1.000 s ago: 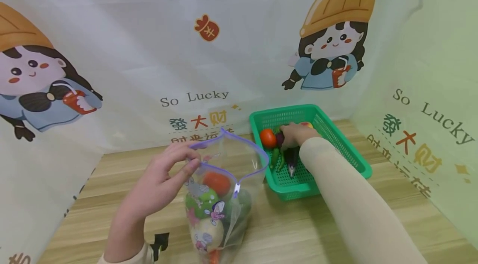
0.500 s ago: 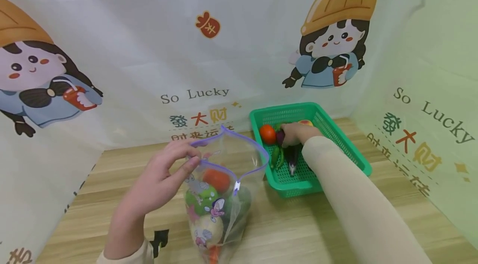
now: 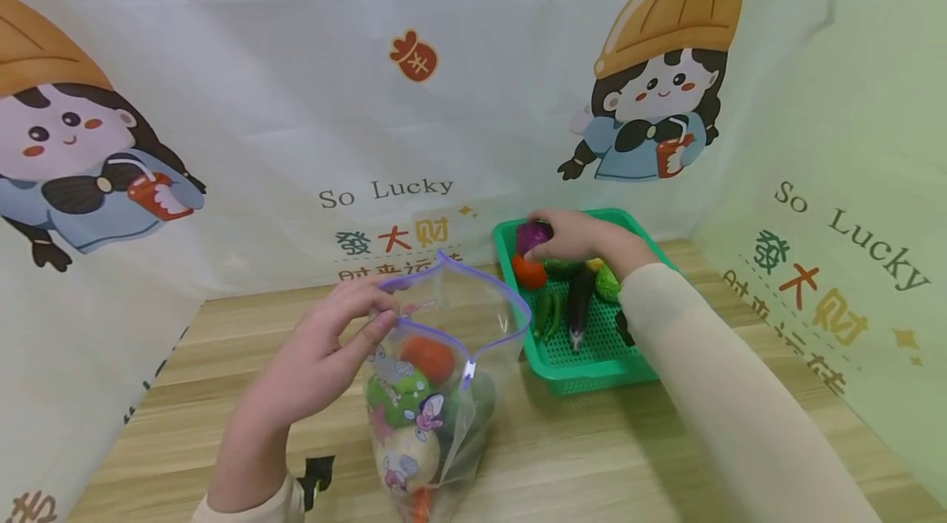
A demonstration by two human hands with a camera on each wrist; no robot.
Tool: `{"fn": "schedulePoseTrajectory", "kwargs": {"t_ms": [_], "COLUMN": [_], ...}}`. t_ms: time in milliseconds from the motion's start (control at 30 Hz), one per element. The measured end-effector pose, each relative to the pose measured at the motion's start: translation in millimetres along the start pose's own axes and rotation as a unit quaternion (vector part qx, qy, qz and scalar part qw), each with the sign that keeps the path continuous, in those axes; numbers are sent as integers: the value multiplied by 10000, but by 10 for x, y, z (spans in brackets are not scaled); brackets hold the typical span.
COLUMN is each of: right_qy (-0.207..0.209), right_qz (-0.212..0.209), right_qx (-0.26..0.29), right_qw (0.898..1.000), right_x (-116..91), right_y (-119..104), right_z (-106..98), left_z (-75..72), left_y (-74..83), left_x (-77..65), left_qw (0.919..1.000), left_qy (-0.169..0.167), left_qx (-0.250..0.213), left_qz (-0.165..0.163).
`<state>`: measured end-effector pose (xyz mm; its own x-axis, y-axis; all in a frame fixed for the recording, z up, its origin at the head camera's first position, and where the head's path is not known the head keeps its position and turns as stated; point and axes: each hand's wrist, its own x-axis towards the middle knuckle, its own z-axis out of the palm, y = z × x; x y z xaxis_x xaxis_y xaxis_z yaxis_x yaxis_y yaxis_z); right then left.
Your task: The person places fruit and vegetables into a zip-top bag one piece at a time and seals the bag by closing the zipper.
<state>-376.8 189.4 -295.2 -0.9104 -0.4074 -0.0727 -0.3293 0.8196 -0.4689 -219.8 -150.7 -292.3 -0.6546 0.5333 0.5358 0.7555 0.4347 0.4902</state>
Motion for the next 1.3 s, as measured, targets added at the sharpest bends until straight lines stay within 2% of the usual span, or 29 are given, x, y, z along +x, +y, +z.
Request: {"fn": "schedulePoseTrajectory", "kwargs": {"t_ms": [167, 300, 400, 533, 600, 667, 767, 833, 900, 967, 1033, 1100, 1200, 1300], "right_qy": [535, 1031, 1342, 1491, 1551, 1614, 1695, 1677, 1632, 1534, 1288, 1082, 715, 449], "right_qz": [-486, -1032, -1410, -1817, -2016, -2248, -2520, -2600, -2568, -2554, -2564, -2697, -2758, -2708], "right_qx": [395, 803, 857, 1134, 1520, 1968, 2359, 2468, 2385, 2107, 1638, 1034, 410, 206], "right_qw": [9966, 9860, 9771, 9653, 9551, 9406, 9231, 9183, 9222, 9310, 9438, 9512, 9577, 9614], "right_x": [-259, -541, -787, -1030, -1097, -1130, -1140, -1119, -1090, -1062, -1063, -1085, -1142, -1177], "right_y": [-244, -552, -769, -930, -963, -969, -938, -913, -888, -883, -891, -920, -986, -1033], "right_z": [-56, -54, 32, 230, 325, 411, 538, 604, 647, 673, 676, 674, 690, 742], "left_z": [2, -10, -20, -27, -25, -19, -1, 10, 16, 12, 10, 9, 9, 6], "left_y": [12, 29, 40, 38, 34, 31, 24, 22, 23, 28, 38, 53, 63, 62], "left_x": [-14, -8, -3, -1, 1, 0, -5, -10, -10, -18, -19, -15, -9, -16], "left_qw": [9999, 9999, 9999, 9998, 9998, 9998, 9997, 9997, 9998, 9998, 9999, 9999, 9999, 9999], "left_qy": [-49, 23, -2, -98, -112, -113, -149, -153, -147, -145, -131, -104, -43, -34], "left_qx": [-51, -108, -55, 37, 33, 27, 16, 22, 39, 59, 37, -11, -70, -8], "left_qz": [-100, -80, -115, -179, -175, -169, -185, -190, -142, -95, -38, 7, 101, 148]}}
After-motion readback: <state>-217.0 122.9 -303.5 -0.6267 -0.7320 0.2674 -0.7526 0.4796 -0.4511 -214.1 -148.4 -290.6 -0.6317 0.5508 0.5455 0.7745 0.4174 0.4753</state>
